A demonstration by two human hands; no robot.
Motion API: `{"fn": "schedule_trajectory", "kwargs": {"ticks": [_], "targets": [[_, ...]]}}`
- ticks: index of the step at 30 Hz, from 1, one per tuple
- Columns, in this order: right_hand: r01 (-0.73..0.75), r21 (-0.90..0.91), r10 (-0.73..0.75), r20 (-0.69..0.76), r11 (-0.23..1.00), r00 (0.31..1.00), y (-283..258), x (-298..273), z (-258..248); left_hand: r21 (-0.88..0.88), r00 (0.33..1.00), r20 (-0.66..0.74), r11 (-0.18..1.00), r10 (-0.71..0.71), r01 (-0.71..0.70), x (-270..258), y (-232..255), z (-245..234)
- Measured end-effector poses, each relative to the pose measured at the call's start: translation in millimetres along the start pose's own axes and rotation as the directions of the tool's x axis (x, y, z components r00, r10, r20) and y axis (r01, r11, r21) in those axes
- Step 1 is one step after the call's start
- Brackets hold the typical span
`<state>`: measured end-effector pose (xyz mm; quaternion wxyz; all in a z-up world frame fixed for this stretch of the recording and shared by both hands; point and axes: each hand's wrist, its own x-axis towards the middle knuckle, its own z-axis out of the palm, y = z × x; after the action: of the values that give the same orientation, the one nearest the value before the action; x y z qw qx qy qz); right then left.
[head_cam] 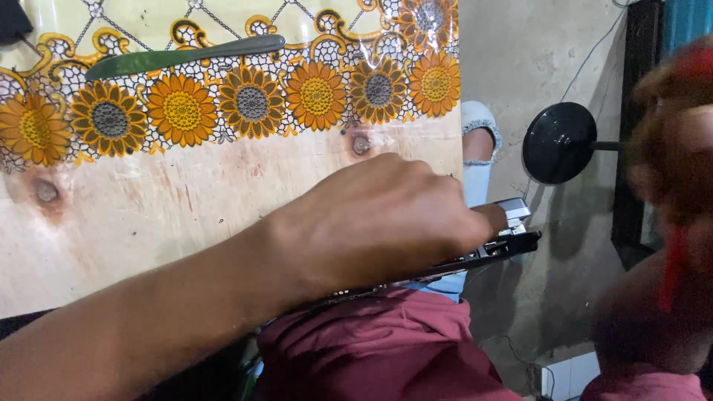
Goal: Disassembling a laptop by prying the casing and unscrewing components from the motherboard area.
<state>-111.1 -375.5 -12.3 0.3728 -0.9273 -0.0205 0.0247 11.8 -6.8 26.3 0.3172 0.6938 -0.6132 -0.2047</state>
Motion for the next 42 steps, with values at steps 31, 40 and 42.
{"fn": "schedule_trajectory", "kwargs": {"ticks": [31,40,42], "targets": [[-0.24,0.459,0.115,0.283,0.855,0.952,-116,7,61,0.103,0.994,-0.079,0.992,0.077,-0.068,12,14,8],[-0.287,0.515,0.154,0.286,0.808,0.946,-132,11,63,-0.16,0.882,0.128,0.868,-0.454,0.47,-28,-69,-8],[-0.303,0.515,0.154,0.311,0.802,0.938,-125,9,63,0.085,0.898,0.043,0.898,-0.437,0.433,-52,-121,5]]}}
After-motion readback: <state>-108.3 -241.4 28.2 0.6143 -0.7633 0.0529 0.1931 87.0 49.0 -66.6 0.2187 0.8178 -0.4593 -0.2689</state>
